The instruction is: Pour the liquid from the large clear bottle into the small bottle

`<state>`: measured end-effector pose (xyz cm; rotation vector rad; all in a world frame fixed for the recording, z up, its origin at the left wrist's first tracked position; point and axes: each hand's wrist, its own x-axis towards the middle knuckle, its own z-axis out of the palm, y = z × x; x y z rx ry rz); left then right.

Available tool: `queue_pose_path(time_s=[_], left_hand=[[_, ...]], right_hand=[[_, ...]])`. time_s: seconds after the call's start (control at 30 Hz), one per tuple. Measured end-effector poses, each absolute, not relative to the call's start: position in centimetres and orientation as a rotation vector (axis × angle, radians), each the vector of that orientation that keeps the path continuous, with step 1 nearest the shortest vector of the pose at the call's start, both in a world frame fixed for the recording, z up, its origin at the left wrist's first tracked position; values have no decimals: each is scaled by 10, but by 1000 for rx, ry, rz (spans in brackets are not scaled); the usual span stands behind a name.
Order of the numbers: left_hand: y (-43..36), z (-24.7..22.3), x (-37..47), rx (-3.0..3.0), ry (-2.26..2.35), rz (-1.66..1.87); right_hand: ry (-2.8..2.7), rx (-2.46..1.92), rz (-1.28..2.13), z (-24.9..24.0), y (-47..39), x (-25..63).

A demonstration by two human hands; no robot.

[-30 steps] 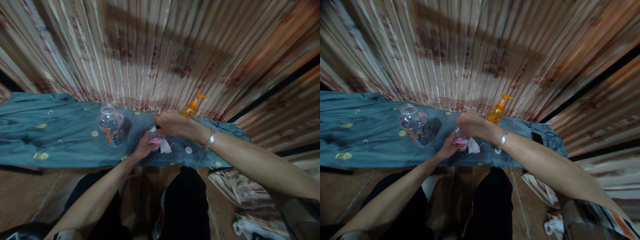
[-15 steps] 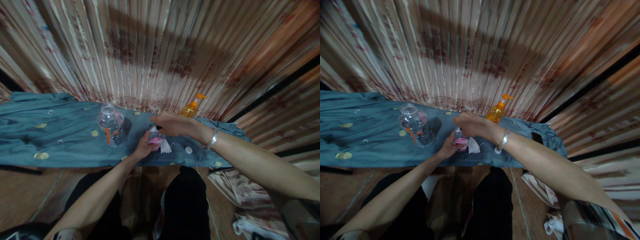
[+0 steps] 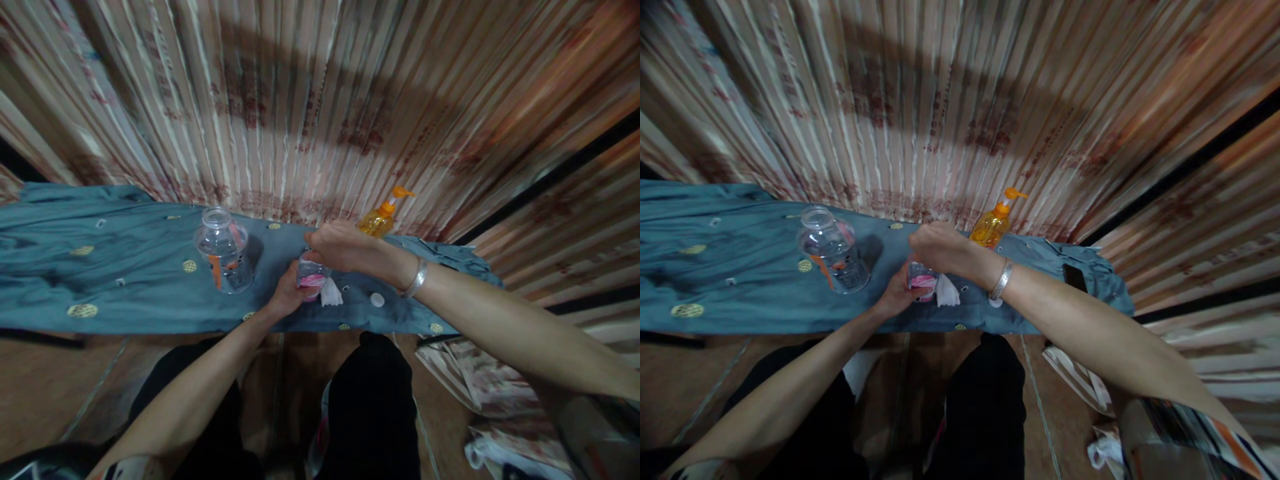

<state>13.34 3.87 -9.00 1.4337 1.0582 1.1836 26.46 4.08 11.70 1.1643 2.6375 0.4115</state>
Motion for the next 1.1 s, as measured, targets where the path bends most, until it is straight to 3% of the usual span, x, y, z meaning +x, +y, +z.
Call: queue_pose_path(time_s=[0.17, 0.8, 1.1], left_hand=[[39, -89, 133, 1434, 1060, 1177], [38, -89, 132, 1425, 1033, 1195], [37, -87, 133, 1422, 1040, 1191]], right_hand=[[2635, 1095, 262, 123, 41, 263], [2577, 1215, 390, 122, 41, 263], [2556, 1189, 262, 126, 39, 260]])
